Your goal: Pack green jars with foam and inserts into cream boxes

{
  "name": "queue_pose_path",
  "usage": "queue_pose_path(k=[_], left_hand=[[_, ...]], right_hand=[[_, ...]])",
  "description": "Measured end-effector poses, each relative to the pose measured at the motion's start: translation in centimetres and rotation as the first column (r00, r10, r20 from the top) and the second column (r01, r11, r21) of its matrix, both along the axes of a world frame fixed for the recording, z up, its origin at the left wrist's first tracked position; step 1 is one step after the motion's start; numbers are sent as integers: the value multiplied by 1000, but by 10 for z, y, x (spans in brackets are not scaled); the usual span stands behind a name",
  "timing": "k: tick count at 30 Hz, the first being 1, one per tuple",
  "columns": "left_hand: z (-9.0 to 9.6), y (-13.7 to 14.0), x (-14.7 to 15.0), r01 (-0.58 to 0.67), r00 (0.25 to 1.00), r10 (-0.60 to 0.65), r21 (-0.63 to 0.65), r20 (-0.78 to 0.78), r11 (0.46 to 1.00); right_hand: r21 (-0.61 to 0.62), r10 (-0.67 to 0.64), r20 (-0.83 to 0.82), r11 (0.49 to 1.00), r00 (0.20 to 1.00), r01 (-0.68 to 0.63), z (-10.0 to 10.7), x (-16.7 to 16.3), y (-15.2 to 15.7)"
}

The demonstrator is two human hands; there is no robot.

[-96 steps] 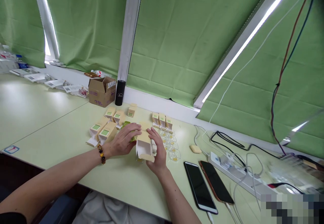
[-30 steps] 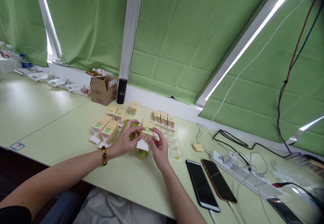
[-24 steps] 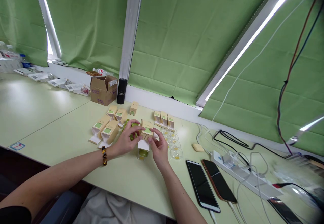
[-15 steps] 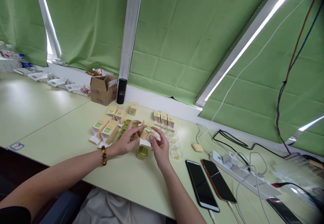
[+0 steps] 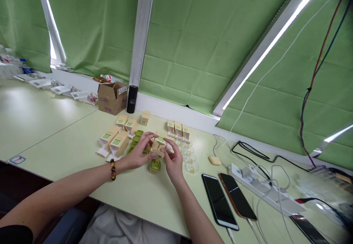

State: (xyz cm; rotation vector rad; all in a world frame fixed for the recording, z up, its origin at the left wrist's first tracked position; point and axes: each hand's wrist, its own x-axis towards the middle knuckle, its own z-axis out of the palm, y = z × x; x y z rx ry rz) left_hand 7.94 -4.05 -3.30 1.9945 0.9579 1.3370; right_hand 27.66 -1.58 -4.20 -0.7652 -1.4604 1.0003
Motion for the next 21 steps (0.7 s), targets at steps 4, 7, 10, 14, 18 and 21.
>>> queue_pose_path(k=[4, 7, 10, 14, 18, 21], left_hand=[[-1, -1, 1, 14, 993, -10, -36, 122, 999], [-2, -1, 3, 56, 971, -29, -106, 237, 993], [-2, -1, 5, 92, 944, -37, -155, 328, 984], [-1, -1, 7, 88, 928, -14, -183, 371, 979], [0, -1, 8, 72, 922, 8, -190, 387, 979], [2, -2, 9, 58, 917, 20, -183, 398, 981]], right_hand=[[14, 83, -27, 996, 996, -83, 1, 1, -3], [40, 114, -18, 993, 993, -114, 2, 1, -6], [56, 139, -2, 989, 990, -139, 3, 1, -9], [52, 141, 19, 989, 990, -142, 3, -1, -11], [51, 142, 14, 988, 990, -142, 1, -3, -12], [54, 154, 1, 987, 988, -154, 0, -4, -12]])
